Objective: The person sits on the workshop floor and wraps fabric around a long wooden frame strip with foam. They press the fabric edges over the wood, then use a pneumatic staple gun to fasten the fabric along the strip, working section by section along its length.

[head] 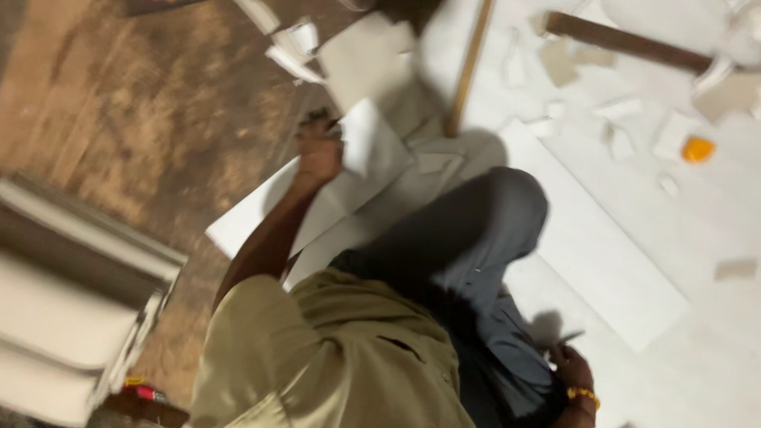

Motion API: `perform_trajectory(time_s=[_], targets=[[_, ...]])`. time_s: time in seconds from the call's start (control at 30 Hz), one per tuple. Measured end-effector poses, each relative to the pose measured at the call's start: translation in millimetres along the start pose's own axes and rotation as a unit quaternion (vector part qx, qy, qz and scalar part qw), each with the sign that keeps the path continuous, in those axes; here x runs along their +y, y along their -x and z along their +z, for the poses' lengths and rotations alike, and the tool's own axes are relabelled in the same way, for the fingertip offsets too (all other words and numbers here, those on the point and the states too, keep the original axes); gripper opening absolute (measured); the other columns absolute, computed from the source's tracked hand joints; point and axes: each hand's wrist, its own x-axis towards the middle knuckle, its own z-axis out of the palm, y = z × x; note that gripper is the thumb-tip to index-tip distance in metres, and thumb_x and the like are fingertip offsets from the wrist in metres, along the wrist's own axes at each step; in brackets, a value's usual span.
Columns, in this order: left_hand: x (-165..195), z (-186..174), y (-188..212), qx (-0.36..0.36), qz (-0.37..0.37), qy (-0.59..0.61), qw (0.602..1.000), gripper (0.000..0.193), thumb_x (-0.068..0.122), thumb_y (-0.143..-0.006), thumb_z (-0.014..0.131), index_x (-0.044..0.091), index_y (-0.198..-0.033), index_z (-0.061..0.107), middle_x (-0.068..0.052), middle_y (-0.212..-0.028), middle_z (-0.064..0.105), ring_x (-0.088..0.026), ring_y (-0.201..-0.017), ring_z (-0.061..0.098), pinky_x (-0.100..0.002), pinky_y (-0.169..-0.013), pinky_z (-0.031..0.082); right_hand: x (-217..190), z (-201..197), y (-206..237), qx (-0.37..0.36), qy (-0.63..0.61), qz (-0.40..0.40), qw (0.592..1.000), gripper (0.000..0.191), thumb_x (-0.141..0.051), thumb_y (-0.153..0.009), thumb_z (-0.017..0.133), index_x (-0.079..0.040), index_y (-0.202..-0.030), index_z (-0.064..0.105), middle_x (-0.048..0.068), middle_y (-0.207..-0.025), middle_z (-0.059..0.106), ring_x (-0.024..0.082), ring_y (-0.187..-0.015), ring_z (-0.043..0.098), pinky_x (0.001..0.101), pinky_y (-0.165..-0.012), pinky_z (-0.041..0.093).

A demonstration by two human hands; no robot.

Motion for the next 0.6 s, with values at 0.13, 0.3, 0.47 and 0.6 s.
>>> perform_trajectory(time_s=[0.13, 0.3, 0.47, 0.6], targets=[[21, -13, 38, 0.065, 0.097, 0.08, 0.99, 0.025, 0.017, -0.087, 0.066, 0.003, -0.107, 0.071, -0.027, -0.125, 0.064, -0.044, -0.117, 0.057, -0.059, -0.085, 0.043, -20, 11, 10, -0.038, 0.037, -0.009, 0.999, 0.055, -0.052, -0.097, 0.06, -0.007, -0.126, 0.071, 0.016, -0.106, 0.08, 0.033, -0.093, 0.075, 0.0424, -0.086, 0.055], [21, -57, 106, -0.006, 0.04, 0.153, 0.987, 0.023, 0.018, -0.078, 0.064, 0.005, -0.095, 0.07, -0.024, -0.117, 0.065, -0.043, -0.107, 0.063, -0.058, -0.079, 0.046, -41, 21, 7, -0.079, 0.093, -0.02, 0.992, 0.058, -0.055, -0.097, 0.058, -0.006, -0.124, 0.072, 0.018, -0.108, 0.078, 0.035, -0.098, 0.073, 0.044, -0.089, 0.054], [-93, -94, 149, -0.005, -0.226, 0.032, 0.974, 0.037, 0.012, -0.095, 0.053, 0.005, -0.13, 0.062, -0.019, -0.135, 0.062, -0.038, -0.124, 0.056, -0.066, -0.109, 0.039, -65, 20, 5, -0.089, 0.127, -0.032, 0.987, 0.062, -0.059, -0.096, 0.055, -0.005, -0.122, 0.073, 0.02, -0.11, 0.076, 0.037, -0.102, 0.071, 0.0457, -0.091, 0.052], [-197, -142, 184, -0.106, -0.317, -0.103, 0.937, 0.052, 0.041, -0.094, 0.068, 0.004, -0.129, 0.06, -0.027, -0.131, 0.053, -0.047, -0.117, 0.05, -0.062, -0.096, 0.04, -68, 19, 23, -0.081, 0.127, -0.039, 0.988, 0.065, -0.062, -0.095, 0.053, -0.005, -0.12, 0.073, 0.022, -0.112, 0.075, 0.039, -0.105, 0.069, 0.047, -0.094, 0.051]])
